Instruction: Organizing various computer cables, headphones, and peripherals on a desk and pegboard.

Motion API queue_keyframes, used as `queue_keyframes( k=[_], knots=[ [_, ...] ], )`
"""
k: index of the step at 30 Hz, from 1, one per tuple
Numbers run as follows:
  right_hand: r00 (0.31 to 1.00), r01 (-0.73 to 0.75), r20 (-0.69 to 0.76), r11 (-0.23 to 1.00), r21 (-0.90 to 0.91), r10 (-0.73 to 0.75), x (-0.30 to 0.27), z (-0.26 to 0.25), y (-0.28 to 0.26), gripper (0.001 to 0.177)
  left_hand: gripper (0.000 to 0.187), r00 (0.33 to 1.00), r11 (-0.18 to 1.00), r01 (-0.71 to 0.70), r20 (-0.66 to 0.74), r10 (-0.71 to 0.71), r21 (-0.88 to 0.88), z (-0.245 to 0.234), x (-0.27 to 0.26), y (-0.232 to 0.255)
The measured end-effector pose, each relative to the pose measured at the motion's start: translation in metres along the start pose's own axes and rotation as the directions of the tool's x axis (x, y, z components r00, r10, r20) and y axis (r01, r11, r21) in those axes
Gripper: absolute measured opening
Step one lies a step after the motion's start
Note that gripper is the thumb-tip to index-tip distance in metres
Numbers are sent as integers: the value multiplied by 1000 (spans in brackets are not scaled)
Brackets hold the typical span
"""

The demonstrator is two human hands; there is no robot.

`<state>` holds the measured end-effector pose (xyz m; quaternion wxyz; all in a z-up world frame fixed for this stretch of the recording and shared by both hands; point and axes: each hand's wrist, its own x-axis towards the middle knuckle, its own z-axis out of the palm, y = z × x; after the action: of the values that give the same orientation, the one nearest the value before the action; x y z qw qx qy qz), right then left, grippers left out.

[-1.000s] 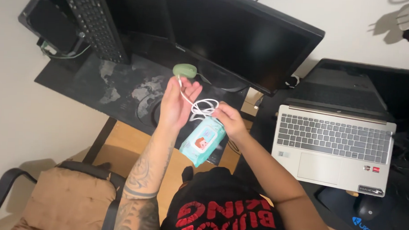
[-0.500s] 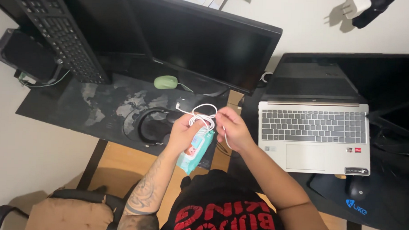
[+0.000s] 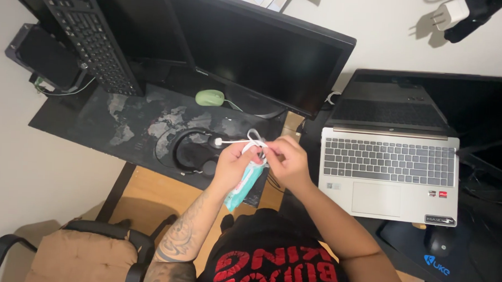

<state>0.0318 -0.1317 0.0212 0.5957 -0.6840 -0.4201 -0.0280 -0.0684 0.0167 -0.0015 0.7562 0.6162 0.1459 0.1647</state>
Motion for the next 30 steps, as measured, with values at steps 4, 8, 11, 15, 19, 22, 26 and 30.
queue_keyframes(
  k=[4,8,11,15,19,22,26,30],
  knots=[
    [943,-332,92,877,347,320,-12,11,53,11,17,999,929,47,25,-41,-366,-7,10,-34],
    [870,-426,240,412,806,430,1,-1,49,10,14,991,738,-76,-132,-18,-670,-16,21,-19],
    [840,-425,387,18,905,380,0,-11,33,11,14,979,627,-164,-205,7,-762,-31,28,-11],
    [693,-654,613,-27,756,380,-24,0,55,13,16,954,502,-299,-242,177,-812,-49,29,15],
    [438,-885,800,352,304,409,-38,-6,37,20,15,943,634,-331,-215,255,-699,-56,25,16],
    [571,-682,739,708,185,357,-38,-6,21,15,12,973,827,-220,-180,147,-517,-43,16,10],
    [980,-86,189,991,98,67,8,-11,-36,16,14,999,988,-33,-23,30,-152,-12,0,8],
    [996,7,90,992,-124,4,23,-10,-41,13,21,988,954,-131,114,103,269,16,-14,34]
  ],
)
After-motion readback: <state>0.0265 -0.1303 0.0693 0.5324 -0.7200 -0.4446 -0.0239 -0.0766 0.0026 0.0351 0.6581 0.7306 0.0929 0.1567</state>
